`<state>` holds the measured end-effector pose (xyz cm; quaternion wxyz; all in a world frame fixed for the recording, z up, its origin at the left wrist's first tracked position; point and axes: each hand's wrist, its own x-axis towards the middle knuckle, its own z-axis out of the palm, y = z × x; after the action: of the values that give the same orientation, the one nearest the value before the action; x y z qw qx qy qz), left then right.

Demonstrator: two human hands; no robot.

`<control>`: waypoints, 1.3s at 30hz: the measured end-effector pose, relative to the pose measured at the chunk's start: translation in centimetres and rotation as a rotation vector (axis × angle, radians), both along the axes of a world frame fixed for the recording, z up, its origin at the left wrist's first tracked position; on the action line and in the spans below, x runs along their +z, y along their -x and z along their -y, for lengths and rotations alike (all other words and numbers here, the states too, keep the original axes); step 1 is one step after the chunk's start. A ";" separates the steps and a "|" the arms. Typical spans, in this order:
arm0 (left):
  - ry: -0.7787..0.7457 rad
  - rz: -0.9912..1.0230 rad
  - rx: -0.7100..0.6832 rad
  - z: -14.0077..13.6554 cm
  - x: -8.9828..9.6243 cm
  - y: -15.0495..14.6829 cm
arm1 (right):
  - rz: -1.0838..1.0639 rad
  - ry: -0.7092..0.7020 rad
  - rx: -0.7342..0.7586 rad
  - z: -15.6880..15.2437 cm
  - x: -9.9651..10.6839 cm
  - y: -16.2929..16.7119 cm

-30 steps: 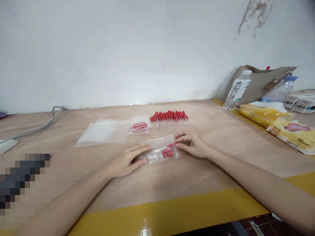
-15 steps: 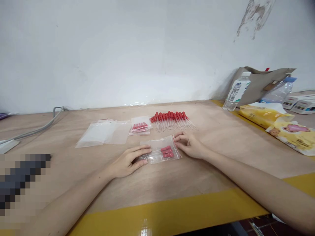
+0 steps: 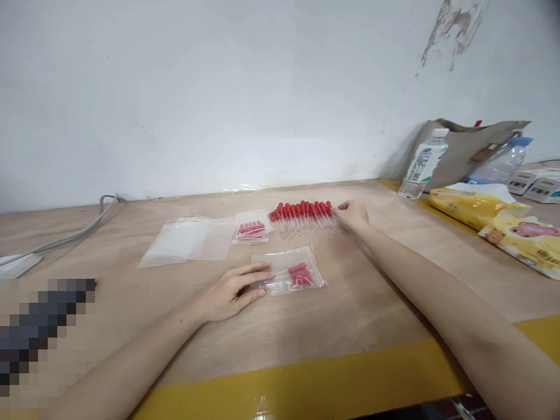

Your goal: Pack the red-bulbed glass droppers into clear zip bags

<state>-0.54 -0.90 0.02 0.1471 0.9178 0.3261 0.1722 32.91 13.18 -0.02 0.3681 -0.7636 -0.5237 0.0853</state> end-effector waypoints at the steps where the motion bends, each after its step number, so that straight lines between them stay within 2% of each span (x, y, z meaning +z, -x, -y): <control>1: 0.001 0.000 0.000 0.0 0.0 0.0 | -0.012 0.022 -0.002 -0.3 -0.1 0.1; 5: -0.002 -0.015 -0.001 -0.1 -0.2 0.1 | -0.038 0.090 -0.008 -0.8 -0.1 0.7; 11: -0.007 -0.021 0.000 -0.1 -0.3 0.2 | -0.198 0.075 -0.030 -0.2 0.8 1.2; 18: -0.007 -0.013 -0.006 -0.1 -0.3 0.1 | -0.497 0.032 0.252 3.4 2.7 2.9; 23: -0.005 -0.012 -0.010 -0.1 -0.2 0.0 | -0.760 -0.164 0.462 7.1 0.8 3.5; 25: -0.007 -0.011 -0.010 -0.1 -0.2 0.0 | -0.792 -0.214 0.489 8.0 -0.2 3.4; 29: -0.007 -0.014 -0.008 -0.1 -0.2 0.0 | -0.817 -0.219 0.476 8.7 -1.3 3.7; 35: -0.008 -0.014 -0.005 -0.1 -0.1 0.0 | -0.977 -0.163 0.481 9.9 -1.4 5.6; 39: -0.006 -0.007 -0.007 -0.1 -0.2 0.0 | -0.991 -0.141 0.521 10.7 -1.4 5.8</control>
<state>-0.52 -0.79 -0.16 0.1438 0.9200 0.3228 0.1697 27.11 2.49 -1.37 0.5871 -0.4512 -0.4637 0.4865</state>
